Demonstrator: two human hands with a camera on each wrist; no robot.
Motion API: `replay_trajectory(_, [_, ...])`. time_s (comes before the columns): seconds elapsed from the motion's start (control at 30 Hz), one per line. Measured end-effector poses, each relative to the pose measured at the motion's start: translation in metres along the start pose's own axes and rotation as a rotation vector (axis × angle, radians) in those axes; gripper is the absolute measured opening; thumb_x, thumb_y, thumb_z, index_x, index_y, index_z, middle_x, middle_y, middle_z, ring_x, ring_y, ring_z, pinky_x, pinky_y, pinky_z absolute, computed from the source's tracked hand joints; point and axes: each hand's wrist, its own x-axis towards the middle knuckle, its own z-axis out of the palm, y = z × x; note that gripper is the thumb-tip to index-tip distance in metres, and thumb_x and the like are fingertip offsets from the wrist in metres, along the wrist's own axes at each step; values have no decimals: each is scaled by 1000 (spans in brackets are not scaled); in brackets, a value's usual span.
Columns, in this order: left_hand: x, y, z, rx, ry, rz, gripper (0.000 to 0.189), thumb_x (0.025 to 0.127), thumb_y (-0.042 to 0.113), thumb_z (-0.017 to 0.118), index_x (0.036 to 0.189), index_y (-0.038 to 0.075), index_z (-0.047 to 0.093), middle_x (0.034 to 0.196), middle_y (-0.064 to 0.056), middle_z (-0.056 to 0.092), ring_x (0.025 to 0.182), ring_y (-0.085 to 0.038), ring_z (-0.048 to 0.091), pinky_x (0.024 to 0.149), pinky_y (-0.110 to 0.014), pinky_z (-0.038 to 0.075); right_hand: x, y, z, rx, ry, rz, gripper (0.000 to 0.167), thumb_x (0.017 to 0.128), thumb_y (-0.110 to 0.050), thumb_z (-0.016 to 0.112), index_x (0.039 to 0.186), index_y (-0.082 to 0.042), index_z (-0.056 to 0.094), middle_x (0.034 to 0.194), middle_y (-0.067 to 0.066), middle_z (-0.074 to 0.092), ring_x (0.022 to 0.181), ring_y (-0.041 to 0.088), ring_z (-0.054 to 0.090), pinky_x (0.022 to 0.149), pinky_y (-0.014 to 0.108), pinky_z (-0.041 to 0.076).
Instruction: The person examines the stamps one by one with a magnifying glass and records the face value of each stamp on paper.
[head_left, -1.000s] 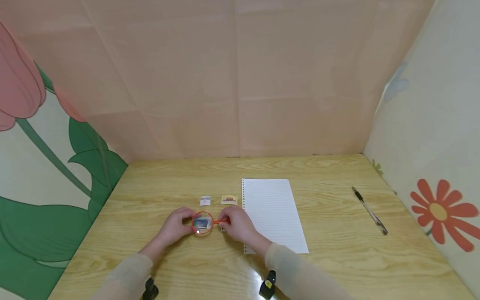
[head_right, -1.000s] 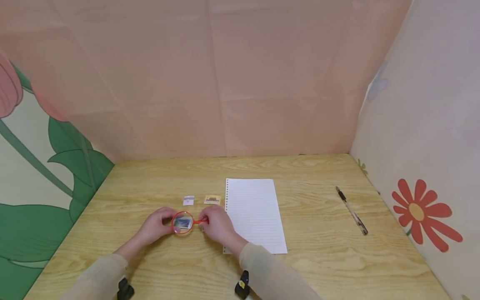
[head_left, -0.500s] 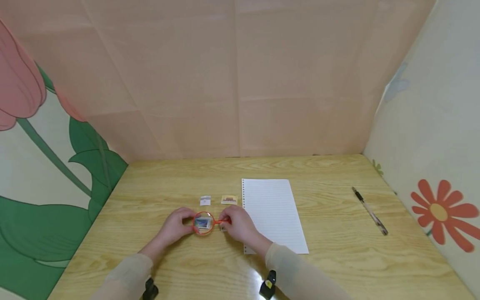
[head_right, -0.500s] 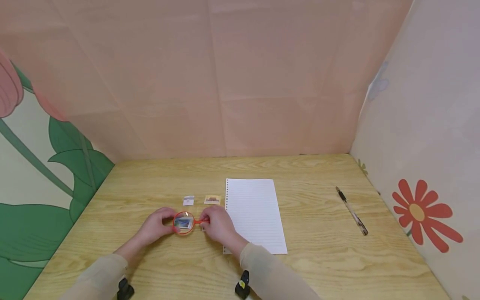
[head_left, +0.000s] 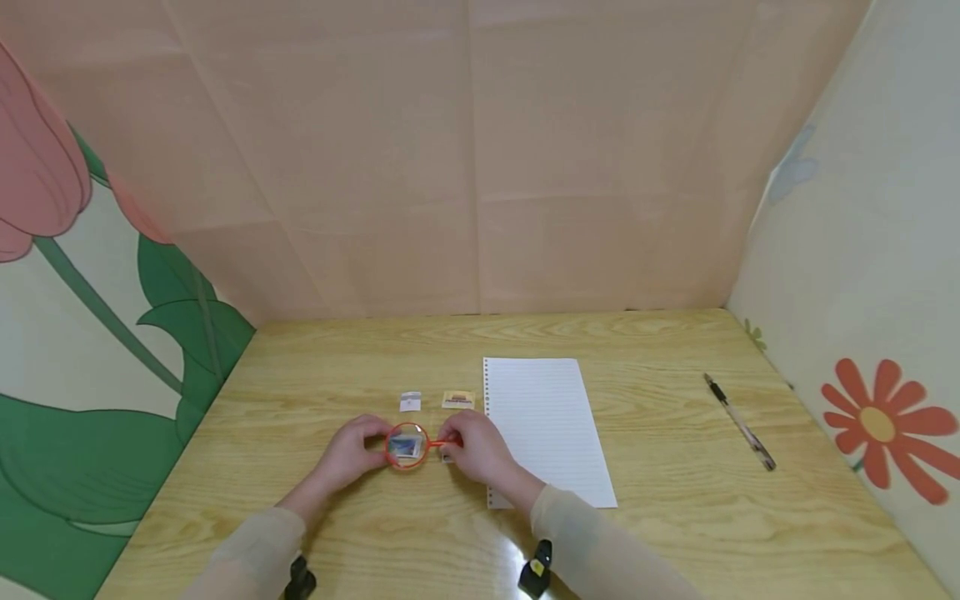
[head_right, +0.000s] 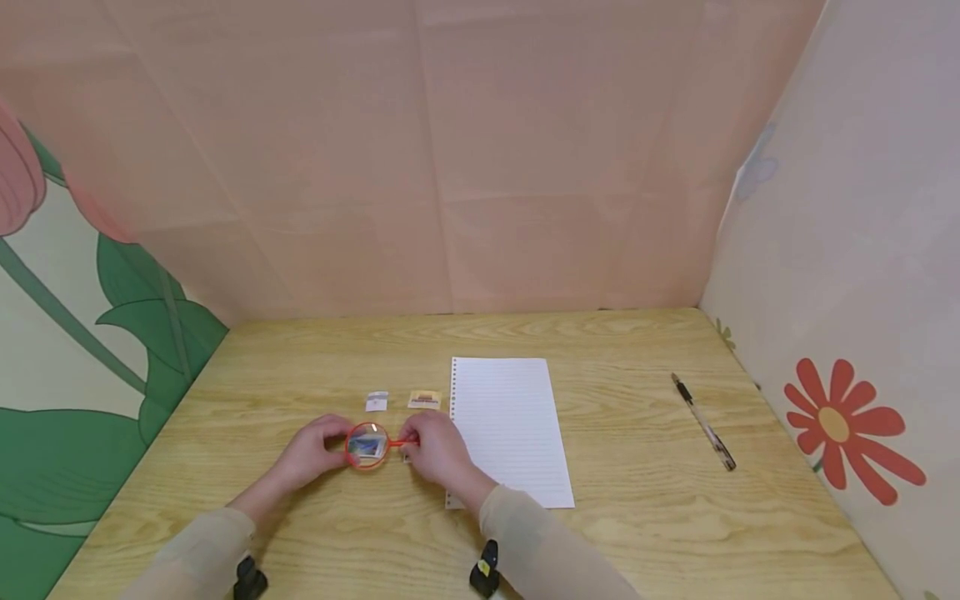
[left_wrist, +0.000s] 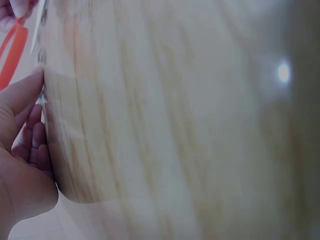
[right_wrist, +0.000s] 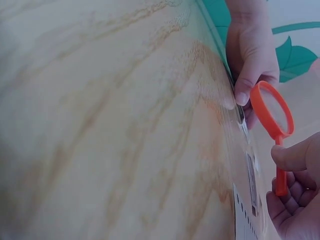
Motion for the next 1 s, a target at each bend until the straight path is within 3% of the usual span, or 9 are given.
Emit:
replay_trajectory(0.37, [1, 1, -1, -8, -21, -37, 33, 70, 5, 87, 101, 6, 76, 102, -3, 68, 100, -26, 61, 95, -45, 47, -1, 0, -1, 23, -35, 29, 9, 84, -8, 77, 81, -13, 69, 78, -7, 56, 75, 10, 51, 69, 26, 45])
replay_trajectory(0.53, [1, 3, 0, -18, -32, -63, 31, 71, 9, 88, 100, 7, 76, 103, -3, 68, 101, -26, 61, 96, -46, 47, -6, 4, -9, 50, 0, 28, 10, 83, -8, 78, 81, -13, 69, 78, -7, 58, 75, 10, 52, 68, 27, 46])
replay_trajectory(0.8, [2, 7, -1, -18, -63, -132, 32, 73, 12, 87, 104, 10, 76, 104, 0, 68, 103, -25, 61, 98, -48, 46, -23, 30, -39, 79, 52, 63, 15, 79, 0, 78, 80, -12, 70, 77, -7, 57, 75, 11, 51, 69, 28, 47])
replay_trajectory(1.0, [3, 8, -1, -9, -85, -203, 32, 74, 13, 87, 104, 14, 76, 106, 3, 67, 105, -23, 60, 101, -48, 45, -44, 64, -71, 80, 115, 122, 18, 77, 5, 78, 80, -11, 70, 78, -4, 61, 76, 13, 53, 71, 29, 48])
